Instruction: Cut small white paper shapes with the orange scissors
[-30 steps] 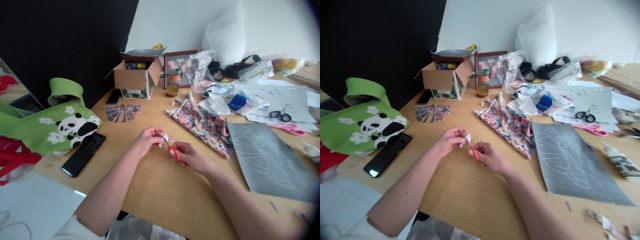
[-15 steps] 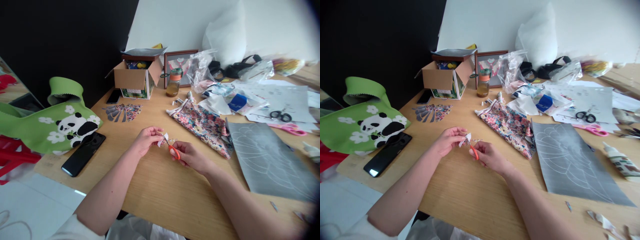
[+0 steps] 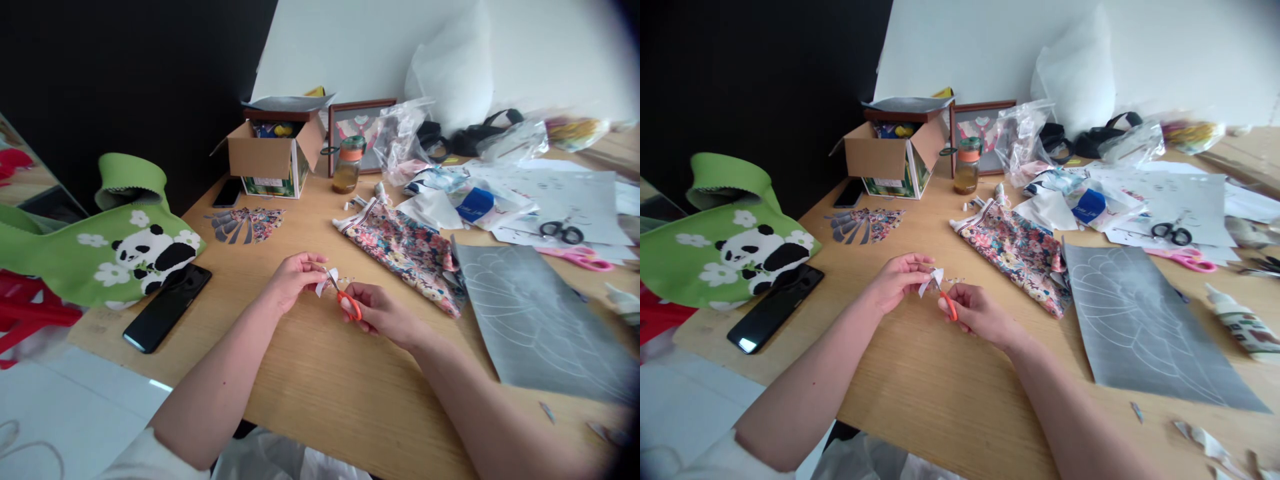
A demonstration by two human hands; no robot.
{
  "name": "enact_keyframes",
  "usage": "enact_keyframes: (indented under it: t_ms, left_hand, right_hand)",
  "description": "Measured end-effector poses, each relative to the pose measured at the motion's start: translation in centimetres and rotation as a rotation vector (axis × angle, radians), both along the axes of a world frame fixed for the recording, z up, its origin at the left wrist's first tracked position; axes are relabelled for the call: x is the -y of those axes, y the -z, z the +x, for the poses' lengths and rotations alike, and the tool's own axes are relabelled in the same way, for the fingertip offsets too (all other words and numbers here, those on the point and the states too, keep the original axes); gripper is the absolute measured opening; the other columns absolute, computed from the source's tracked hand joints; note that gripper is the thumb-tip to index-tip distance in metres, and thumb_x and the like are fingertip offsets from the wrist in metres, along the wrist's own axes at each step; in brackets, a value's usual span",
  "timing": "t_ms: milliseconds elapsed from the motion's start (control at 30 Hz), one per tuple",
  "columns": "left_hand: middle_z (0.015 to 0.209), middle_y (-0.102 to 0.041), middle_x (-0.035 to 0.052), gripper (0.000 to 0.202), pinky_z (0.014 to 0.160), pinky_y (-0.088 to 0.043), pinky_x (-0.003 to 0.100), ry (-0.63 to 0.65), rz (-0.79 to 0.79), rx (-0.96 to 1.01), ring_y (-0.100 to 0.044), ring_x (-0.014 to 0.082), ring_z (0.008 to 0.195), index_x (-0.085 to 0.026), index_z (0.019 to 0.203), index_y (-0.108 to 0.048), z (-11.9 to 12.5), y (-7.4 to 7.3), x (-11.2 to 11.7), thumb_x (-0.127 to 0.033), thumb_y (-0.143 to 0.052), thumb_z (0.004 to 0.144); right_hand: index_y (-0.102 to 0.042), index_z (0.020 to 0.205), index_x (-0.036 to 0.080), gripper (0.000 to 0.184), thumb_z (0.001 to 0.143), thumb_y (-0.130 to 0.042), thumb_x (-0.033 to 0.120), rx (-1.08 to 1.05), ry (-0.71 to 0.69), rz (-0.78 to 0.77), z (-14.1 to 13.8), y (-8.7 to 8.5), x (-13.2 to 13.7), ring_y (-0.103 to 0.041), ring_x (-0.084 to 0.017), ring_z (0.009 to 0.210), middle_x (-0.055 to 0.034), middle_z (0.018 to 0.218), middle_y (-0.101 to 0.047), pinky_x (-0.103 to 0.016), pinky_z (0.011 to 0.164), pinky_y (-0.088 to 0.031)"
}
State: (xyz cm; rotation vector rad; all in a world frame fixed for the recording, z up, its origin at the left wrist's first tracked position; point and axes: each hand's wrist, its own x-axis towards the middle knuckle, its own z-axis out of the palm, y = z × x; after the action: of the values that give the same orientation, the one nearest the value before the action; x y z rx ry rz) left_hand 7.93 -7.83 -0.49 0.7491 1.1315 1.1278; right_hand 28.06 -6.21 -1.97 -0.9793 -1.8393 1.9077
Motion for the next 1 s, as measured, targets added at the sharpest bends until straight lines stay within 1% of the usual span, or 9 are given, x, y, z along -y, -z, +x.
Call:
enact_keyframes:
  t_ms: [167, 533, 800, 1000]
  left_hand:
    - [0.075, -0.069, 0.0041, 0.039, 0.059, -0.047, 0.024, 0.014, 0.0, 0.003, -0.064, 0.0127, 0.063, -0.01, 0.098, -0.064, 0.06, 0.03, 0.04, -0.009, -0.075, 0.061]
    - [0.073, -0.069, 0.0035, 0.037, 0.058, -0.047, 0.024, 0.008, -0.015, 0.0, -0.063, 0.0116, 0.06, -0.01, 0.098, -0.063, 0.25, -0.18, 0.0, -0.007, -0.072, 0.062]
    - [0.073, -0.069, 0.0033, 0.037, 0.057, -0.047, 0.023, 0.001, -0.013, 0.012, -0.064, 0.0117, 0.059, -0.009, 0.097, -0.062, 0.29, -0.13, 0.01, -0.006, -0.073, 0.061]
    - [0.074, -0.068, 0.0035, 0.037, 0.057, -0.047, 0.024, 0.002, -0.009, 0.022, -0.063, 0.0113, 0.059, -0.009, 0.097, -0.063, 0.25, -0.05, 0.0, -0.006, -0.073, 0.062]
  right_hand:
    - [-0.054, 0.078, 0.017, 0.05, 0.08, -0.065, 0.066, -0.004, -0.002, -0.005, 0.05, 0.02, 0.07, -0.039, -0.006, 0.048, 0.0013, 0.069, -0.053, -0.019, 0.039, -0.026]
    - [-0.054, 0.076, 0.017, 0.052, 0.078, -0.066, 0.068, 0.016, 0.011, 0.014, 0.0, -0.1, 0.01, -0.04, -0.006, 0.048, 0.0012, 0.068, -0.053, -0.019, 0.039, -0.027]
    - [-0.054, 0.076, 0.018, 0.051, 0.079, -0.066, 0.067, 0.001, 0.016, 0.017, -0.01, 0.1, -0.05, -0.039, -0.006, 0.046, 0.0012, 0.069, -0.055, -0.02, 0.039, -0.026]
    - [-0.054, 0.077, 0.017, 0.049, 0.081, -0.066, 0.065, 0.002, 0.01, 0.024, 0.12, 0.35, -0.07, -0.038, -0.005, 0.047, 0.0021, 0.069, -0.054, -0.019, 0.039, -0.026]
